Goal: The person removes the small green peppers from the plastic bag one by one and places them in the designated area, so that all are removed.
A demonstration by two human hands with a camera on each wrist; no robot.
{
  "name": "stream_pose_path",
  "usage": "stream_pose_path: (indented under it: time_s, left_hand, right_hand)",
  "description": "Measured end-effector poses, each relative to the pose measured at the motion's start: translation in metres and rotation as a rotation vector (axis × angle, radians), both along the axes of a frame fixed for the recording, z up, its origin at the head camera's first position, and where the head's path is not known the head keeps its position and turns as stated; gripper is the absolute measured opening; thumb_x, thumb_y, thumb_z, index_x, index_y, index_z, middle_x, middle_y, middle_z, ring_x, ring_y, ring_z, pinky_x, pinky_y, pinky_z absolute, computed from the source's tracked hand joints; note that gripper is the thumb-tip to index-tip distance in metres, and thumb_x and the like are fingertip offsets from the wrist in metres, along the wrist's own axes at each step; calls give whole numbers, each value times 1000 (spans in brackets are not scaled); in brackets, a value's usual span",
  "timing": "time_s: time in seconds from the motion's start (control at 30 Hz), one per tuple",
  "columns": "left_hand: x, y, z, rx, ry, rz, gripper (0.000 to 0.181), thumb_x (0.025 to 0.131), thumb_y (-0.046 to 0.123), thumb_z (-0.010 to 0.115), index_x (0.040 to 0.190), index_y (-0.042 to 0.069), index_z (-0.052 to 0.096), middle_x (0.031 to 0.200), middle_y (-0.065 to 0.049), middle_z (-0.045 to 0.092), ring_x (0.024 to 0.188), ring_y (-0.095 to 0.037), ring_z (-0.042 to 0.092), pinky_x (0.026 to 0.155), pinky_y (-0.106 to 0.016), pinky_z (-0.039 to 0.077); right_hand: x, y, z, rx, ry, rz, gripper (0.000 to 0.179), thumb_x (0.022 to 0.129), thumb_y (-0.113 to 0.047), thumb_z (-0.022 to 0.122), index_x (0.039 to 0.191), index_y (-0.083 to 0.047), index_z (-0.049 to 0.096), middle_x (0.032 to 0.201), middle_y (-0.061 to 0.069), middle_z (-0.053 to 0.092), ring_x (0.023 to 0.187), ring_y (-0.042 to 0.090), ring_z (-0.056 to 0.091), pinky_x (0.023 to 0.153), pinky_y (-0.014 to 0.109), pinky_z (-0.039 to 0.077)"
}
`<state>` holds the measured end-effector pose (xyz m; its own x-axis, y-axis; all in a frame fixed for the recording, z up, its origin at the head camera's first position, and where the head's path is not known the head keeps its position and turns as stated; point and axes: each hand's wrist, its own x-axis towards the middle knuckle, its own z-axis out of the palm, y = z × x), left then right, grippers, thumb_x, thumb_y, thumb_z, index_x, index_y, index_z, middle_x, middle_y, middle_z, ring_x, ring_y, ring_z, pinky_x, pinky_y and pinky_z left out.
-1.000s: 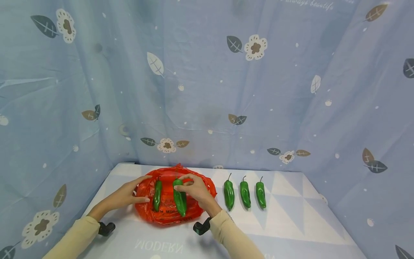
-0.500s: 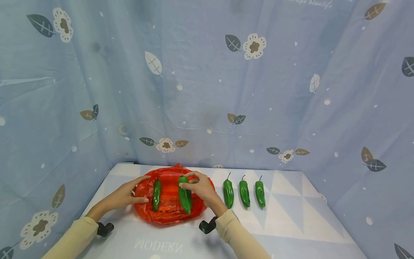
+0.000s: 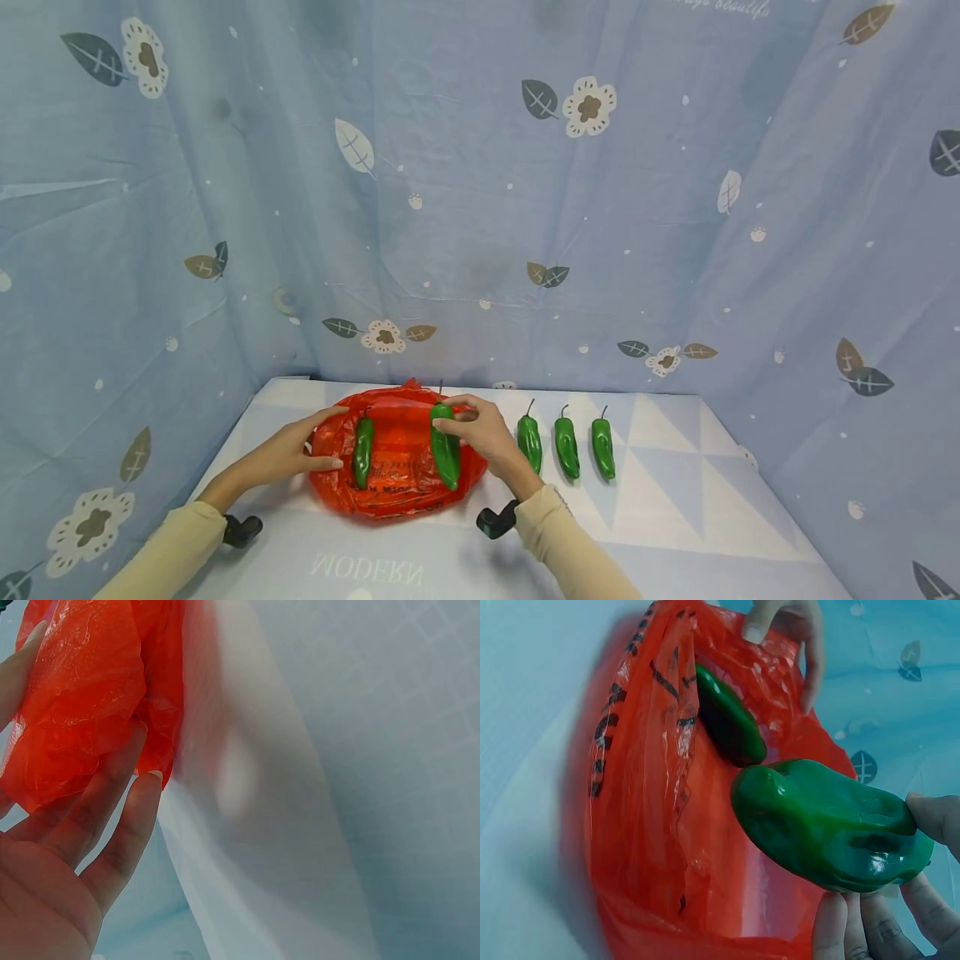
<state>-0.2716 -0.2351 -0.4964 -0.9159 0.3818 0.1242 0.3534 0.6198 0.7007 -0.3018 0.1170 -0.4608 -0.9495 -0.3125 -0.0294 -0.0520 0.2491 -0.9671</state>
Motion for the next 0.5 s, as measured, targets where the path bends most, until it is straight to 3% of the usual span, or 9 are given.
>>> stream_pose_path:
  time_s: [0.33,0.5]
  left_hand:
    - [1,0,2,0,-2,1,84,78,38,78,147,17,35,146,-7,41,131,-33,40,101,-53,40]
    - [2,1,4,13,-13,0,84,78,36,78,147,16,35,146,-8,41,130,-33,42,99,-52,43]
  right_hand:
    - [-2,13,1,18,6,-41,46,76,-42,78,117,-25,65,106,5,67,93,22,63,80,48,53]
    - [-1,21,3,18,0,-57,47,76,-42,79,117,-25,65,108,6,67,95,22,63,78,44,53]
